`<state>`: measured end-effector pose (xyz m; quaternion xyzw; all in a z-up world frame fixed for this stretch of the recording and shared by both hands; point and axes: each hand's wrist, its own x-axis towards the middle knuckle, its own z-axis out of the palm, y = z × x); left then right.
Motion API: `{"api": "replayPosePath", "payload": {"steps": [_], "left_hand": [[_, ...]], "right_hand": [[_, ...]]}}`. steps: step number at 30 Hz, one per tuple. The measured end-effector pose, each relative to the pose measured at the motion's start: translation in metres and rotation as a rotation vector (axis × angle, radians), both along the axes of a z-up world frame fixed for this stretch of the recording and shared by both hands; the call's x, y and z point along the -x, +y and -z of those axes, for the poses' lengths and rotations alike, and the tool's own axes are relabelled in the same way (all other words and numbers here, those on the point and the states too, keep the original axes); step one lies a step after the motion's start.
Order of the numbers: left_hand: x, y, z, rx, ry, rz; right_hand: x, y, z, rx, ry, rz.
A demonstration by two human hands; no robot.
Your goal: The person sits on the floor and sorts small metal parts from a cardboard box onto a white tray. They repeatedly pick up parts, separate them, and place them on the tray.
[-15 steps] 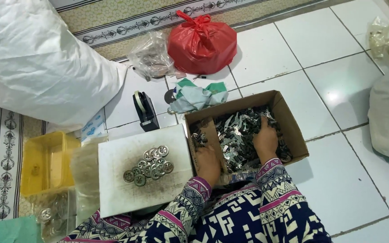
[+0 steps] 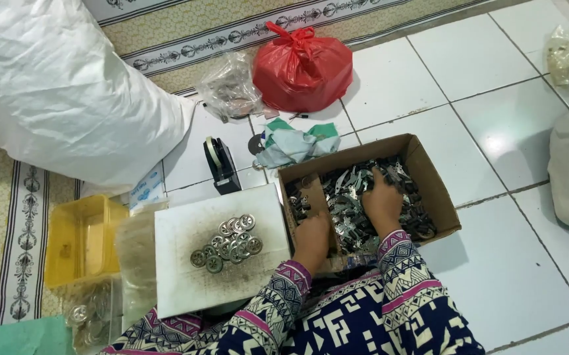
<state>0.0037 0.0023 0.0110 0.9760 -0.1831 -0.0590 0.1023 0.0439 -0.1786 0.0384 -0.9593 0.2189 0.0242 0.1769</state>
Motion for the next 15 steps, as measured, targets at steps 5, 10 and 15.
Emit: {"api": "replayPosePath", "payload": {"steps": [5, 10, 15], "left_hand": [[-0.018, 0.005, -0.028, 0.264, 0.103, -0.150], [-0.037, 0.006, -0.016, 0.700, 0.299, -0.330], [-0.037, 0.004, -0.025, 0.805, 0.427, -0.434]], "right_hand": [[-0.002, -0.022, 0.011, -0.378, -0.055, 0.050], [0.005, -0.038, 0.022, -0.368, -0.018, 0.004], [0.004, -0.032, 0.007, -0.482, 0.037, -0.038]]}}
